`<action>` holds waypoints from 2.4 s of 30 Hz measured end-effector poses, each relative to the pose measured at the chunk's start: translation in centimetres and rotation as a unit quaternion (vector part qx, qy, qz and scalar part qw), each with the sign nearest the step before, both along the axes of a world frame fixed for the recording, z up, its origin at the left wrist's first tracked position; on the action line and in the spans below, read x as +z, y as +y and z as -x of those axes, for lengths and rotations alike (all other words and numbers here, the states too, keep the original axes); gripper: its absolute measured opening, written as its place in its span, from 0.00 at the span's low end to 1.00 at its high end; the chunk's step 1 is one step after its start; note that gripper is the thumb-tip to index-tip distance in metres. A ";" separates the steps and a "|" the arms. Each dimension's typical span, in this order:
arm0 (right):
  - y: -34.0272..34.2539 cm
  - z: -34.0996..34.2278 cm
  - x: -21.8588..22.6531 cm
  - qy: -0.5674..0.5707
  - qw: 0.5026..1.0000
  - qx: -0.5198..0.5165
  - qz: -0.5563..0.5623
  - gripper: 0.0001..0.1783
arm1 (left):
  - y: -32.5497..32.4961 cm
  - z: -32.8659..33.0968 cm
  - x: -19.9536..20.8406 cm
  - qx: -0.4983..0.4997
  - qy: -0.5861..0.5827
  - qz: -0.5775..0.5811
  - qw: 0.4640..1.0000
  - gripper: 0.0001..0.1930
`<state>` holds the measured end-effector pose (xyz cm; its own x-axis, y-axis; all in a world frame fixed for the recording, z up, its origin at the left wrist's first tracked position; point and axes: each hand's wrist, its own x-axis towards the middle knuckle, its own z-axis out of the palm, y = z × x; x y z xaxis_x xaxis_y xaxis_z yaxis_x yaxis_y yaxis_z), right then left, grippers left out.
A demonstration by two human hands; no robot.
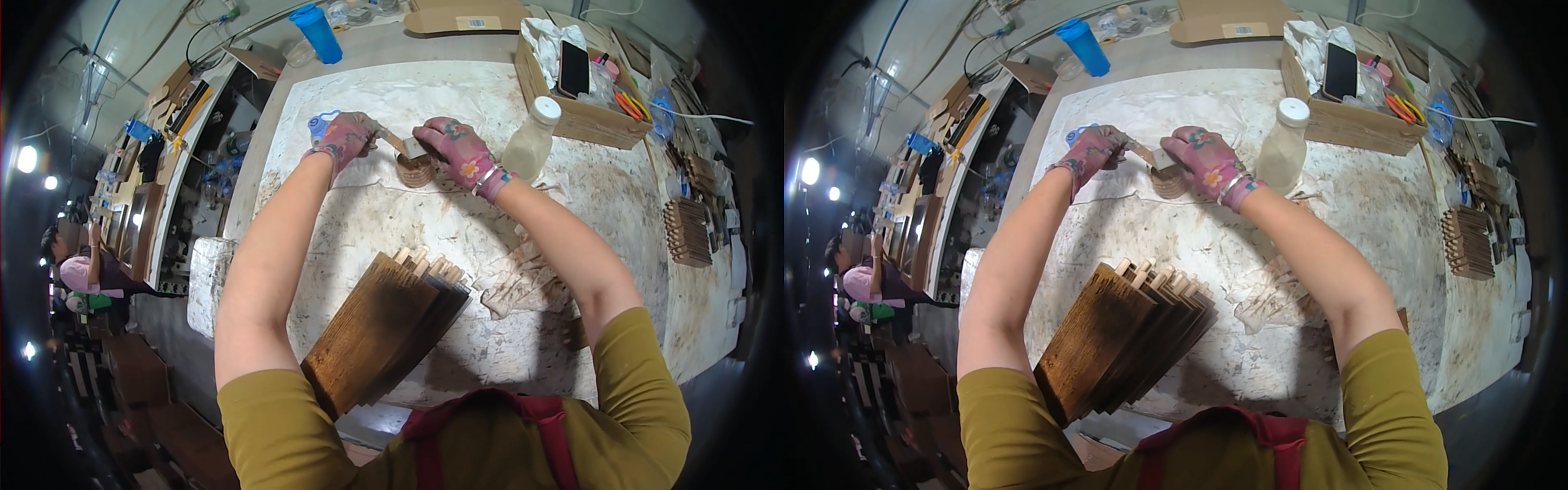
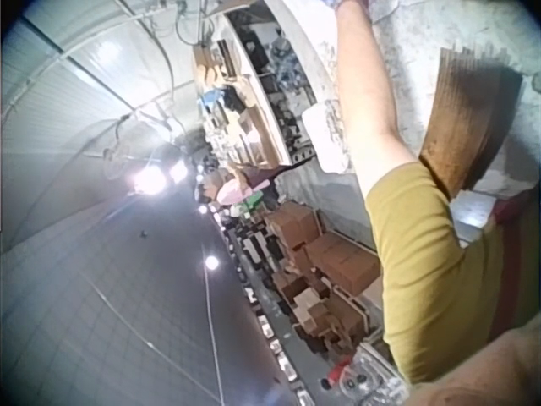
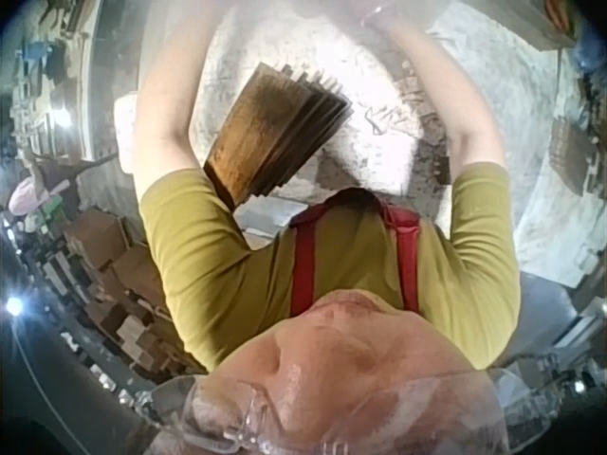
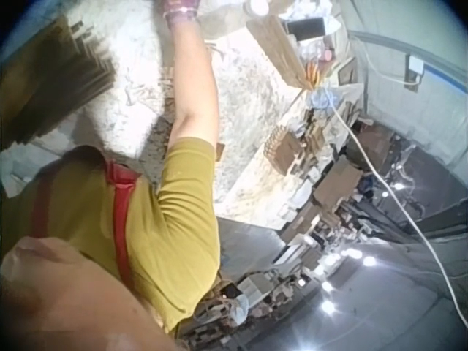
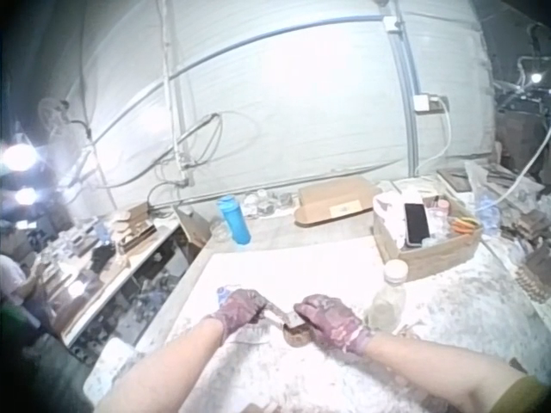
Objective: The person uses a small block to sand the flat surfaces and edges of several wooden boards one by one, before picking up a small circular object to sand as well.
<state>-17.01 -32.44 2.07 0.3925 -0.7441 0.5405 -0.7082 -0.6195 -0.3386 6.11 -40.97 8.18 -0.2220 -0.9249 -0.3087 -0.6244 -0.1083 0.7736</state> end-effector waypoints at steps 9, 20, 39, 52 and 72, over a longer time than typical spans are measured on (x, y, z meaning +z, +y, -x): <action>0.5 0.3 -0.7 -0.012 0.989 -0.072 -0.129 0.24 | 0.0 -0.2 -0.6 0.025 0.023 0.002 0.999 0.09; 0.5 1.6 -1.0 -0.507 0.671 -0.027 -0.541 0.15 | 3.5 1.7 0.8 -0.107 -0.168 0.243 0.949 0.14; 0.4 0.0 -1.0 -0.405 0.777 -0.118 -0.467 0.19 | 4.8 3.0 -1.1 -0.176 -0.225 0.389 0.876 0.09; 1.4 0.5 1.0 -0.393 0.764 -0.066 -0.508 0.20 | 5.2 3.0 -0.5 -0.206 -0.235 0.400 0.862 0.07; 1.2 1.0 -0.1 -0.390 0.780 -0.094 -0.479 0.20 | 6.0 3.9 0.1 -0.236 -0.218 0.414 0.852 0.08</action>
